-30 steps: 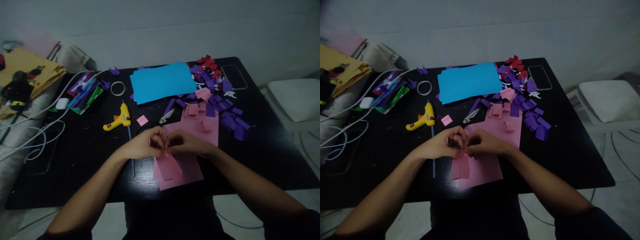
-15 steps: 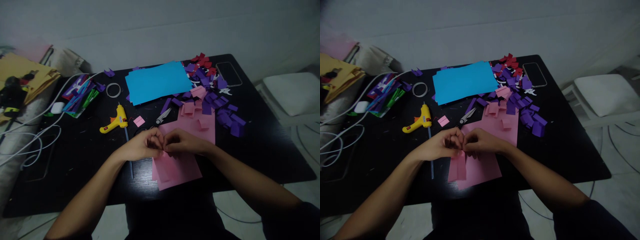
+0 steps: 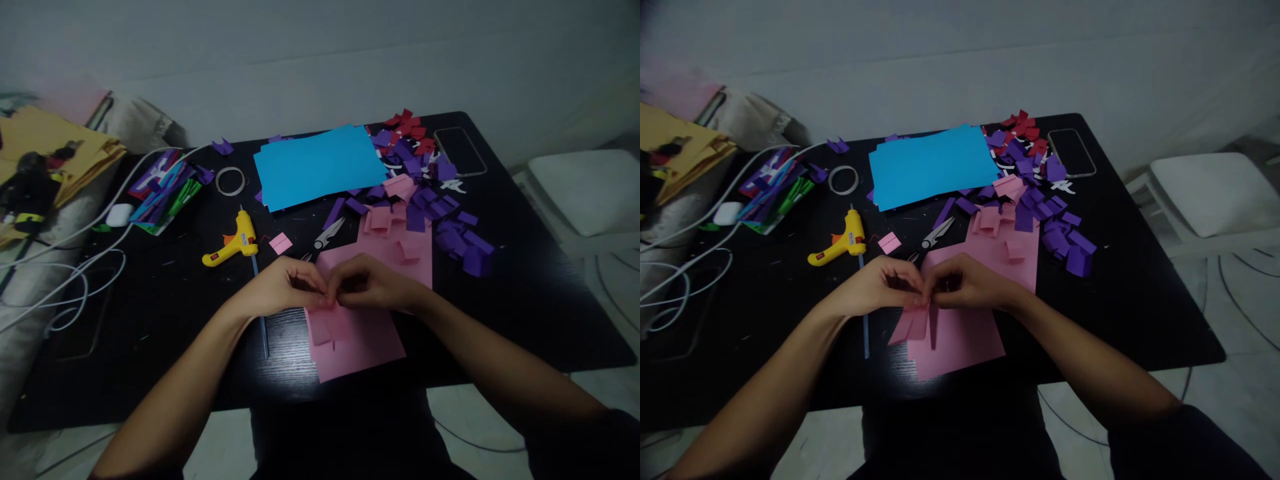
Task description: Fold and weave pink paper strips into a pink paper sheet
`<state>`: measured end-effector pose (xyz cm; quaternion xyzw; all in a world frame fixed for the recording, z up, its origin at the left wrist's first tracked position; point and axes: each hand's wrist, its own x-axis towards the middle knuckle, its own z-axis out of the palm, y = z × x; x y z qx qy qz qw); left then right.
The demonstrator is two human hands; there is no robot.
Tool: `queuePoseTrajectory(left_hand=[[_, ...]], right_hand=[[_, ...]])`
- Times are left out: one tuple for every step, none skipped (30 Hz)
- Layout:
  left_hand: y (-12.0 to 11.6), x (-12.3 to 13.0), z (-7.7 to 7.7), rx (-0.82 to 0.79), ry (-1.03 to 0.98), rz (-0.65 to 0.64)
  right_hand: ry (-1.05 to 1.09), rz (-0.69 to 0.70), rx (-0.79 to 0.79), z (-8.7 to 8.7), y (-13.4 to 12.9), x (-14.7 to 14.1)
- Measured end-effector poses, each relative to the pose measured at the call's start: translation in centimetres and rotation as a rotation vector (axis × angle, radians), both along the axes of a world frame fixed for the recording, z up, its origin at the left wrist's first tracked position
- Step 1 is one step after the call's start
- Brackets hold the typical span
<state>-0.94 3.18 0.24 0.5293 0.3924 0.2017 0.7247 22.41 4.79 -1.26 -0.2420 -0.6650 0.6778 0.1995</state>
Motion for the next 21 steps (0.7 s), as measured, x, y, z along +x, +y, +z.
queuePoseTrajectory(left_hand=[[0.02,-0.02,0.05,0.008,0.010,0.009],[0.03,-0.04,0.10,0.016,0.017,0.018],[0.04,-0.06,0.14,0.023,0.021,0.025],[0.05,-0.08,0.18,0.030,0.022,0.029],[0.05,-0.09,0.22,0.038,0.024,0.031],[0.05,-0.09,0.26,0.044,0.028,0.033],[0.04,-0.10,0.30,0.049,0.034,0.035],[0.02,-0.10,0.34,0.050,0.041,0.036],[0.01,-0.10,0.37,0.050,0.048,0.036],[-0.01,-0.12,0.40,0.048,0.053,0.035],[-0.03,-0.14,0.41,0.046,0.057,0.032],[-0.04,-0.16,0.40,0.046,0.061,0.030],[-0.05,-0.20,0.37,0.049,0.064,0.027],[-0.06,-0.23,0.32,0.054,0.069,0.024],[-0.06,-0.26,0.28,0.061,0.071,0.023],[-0.06,-0.28,0.24,0.069,0.072,0.022],[-0.06,-0.29,0.21,0.075,0.068,0.019],[-0.06,-0.27,0.21,0.076,0.058,0.014],[-0.07,-0.24,0.23,0.073,0.042,0.008],[-0.08,-0.19,0.27,0.063,0.023,0.002],[-0.10,-0.14,0.33,0.051,0.003,-0.002]], right_hand=[[0.006,-0.012,0.003,-0.07,0.05,0.01],[0.013,-0.022,0.009,-0.12,0.09,0.03],[0.019,-0.031,0.017,-0.15,0.11,0.05],[0.021,-0.037,0.025,-0.16,0.12,0.06],[0.021,-0.041,0.033,-0.16,0.11,0.07],[0.020,-0.045,0.042,-0.15,0.09,0.09],[0.016,-0.050,0.052,-0.12,0.07,0.10],[0.009,-0.053,0.064,-0.07,0.05,0.11],[0.004,-0.055,0.080,-0.01,0.03,0.12],[0.000,-0.055,0.100,0.07,0.02,0.13],[-0.001,-0.056,0.120,0.15,0.01,0.14],[-0.004,-0.053,0.136,0.24,0.02,0.15],[-0.004,-0.049,0.149,0.32,0.02,0.16],[-0.002,-0.046,0.160,0.39,0.03,0.17],[0.001,-0.044,0.168,0.45,0.03,0.17],[0.002,-0.041,0.176,0.48,0.03,0.18],[0.005,-0.041,0.186,0.49,0.03,0.18],[0.007,-0.042,0.198,0.48,0.03,0.18],[0.010,-0.046,0.208,0.44,0.02,0.18],[0.012,-0.048,0.213,0.38,0.01,0.19],[0.015,-0.052,0.214,0.32,0.01,0.19]])
